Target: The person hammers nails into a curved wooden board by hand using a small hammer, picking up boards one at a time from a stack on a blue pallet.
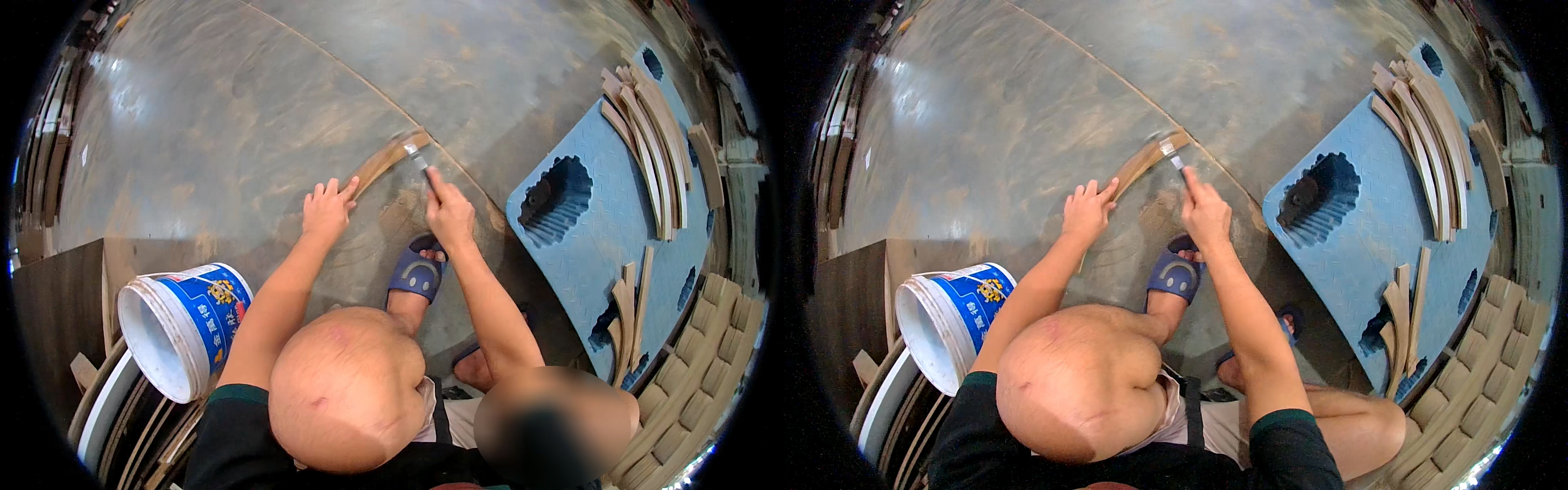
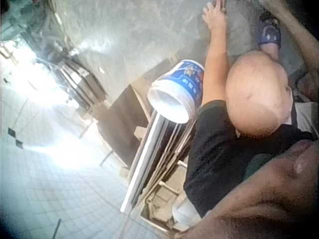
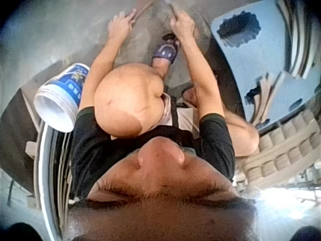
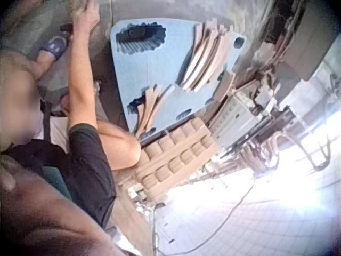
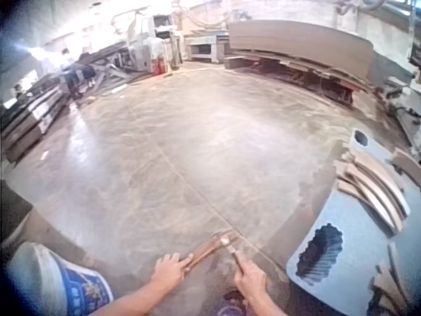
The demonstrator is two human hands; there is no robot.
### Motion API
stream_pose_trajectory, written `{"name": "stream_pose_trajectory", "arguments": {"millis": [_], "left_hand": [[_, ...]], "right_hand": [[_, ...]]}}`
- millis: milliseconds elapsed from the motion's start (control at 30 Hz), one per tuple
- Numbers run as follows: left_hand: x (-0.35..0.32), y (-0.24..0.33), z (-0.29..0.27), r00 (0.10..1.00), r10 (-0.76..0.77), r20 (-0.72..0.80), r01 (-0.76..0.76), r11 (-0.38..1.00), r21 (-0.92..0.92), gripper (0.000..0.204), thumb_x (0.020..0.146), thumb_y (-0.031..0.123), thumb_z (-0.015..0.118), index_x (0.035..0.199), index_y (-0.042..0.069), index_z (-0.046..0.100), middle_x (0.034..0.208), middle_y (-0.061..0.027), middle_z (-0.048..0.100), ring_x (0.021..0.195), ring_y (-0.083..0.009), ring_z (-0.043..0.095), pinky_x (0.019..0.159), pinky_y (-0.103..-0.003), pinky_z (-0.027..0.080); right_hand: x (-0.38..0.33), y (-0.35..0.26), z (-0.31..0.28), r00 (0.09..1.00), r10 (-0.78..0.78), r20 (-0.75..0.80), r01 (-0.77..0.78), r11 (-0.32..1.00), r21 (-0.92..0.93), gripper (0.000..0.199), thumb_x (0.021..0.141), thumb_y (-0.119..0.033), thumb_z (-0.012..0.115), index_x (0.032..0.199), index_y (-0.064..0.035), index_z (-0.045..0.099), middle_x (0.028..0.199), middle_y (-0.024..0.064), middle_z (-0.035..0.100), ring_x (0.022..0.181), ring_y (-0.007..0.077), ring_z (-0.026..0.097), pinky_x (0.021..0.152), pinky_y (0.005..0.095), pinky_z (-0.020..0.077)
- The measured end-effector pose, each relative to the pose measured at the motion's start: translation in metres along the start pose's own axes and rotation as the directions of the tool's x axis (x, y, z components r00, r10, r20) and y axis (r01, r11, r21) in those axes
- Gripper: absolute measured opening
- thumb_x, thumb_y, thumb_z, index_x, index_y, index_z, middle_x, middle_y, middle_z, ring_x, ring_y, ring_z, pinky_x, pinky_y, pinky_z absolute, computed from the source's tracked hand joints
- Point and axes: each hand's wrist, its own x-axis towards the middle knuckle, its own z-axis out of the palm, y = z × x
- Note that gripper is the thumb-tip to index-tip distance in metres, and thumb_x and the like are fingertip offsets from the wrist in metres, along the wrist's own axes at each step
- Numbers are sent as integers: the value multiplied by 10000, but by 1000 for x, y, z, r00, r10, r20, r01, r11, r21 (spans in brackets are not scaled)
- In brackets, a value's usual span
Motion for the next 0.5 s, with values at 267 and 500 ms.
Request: {"name": "stream_pose_trajectory", "arguments": {"millis": [267, 500], "left_hand": [[-4, -8, 1, 998, -33, 50, 32, 999, 14, 618, 1078, 377, 744, 1669, 432, 574, 1254, -36, 612, 1164, -290, 615, 950, -464, 520], [4, -3, 8, 997, -28, 67, 27, 999, 21, 605, 1104, 356, 719, 1681, 431, 554, 1287, -43, 604, 1181, -296, 595, 964, -465, 508]], "right_hand": [[13, -23, -31, 960, 169, 225, -234, 923, 306, 464, 1070, -215, 748, 1526, -160, 690, 891, 216, 741, 869, 409, 772, 782, 499, 584], [20, 40, -6, 762, 427, 487, -629, 306, 715, 476, 1195, -410, 632, 1554, -101, 681, 702, -10, 583, 453, 100, 460, 423, 288, 380]]}}
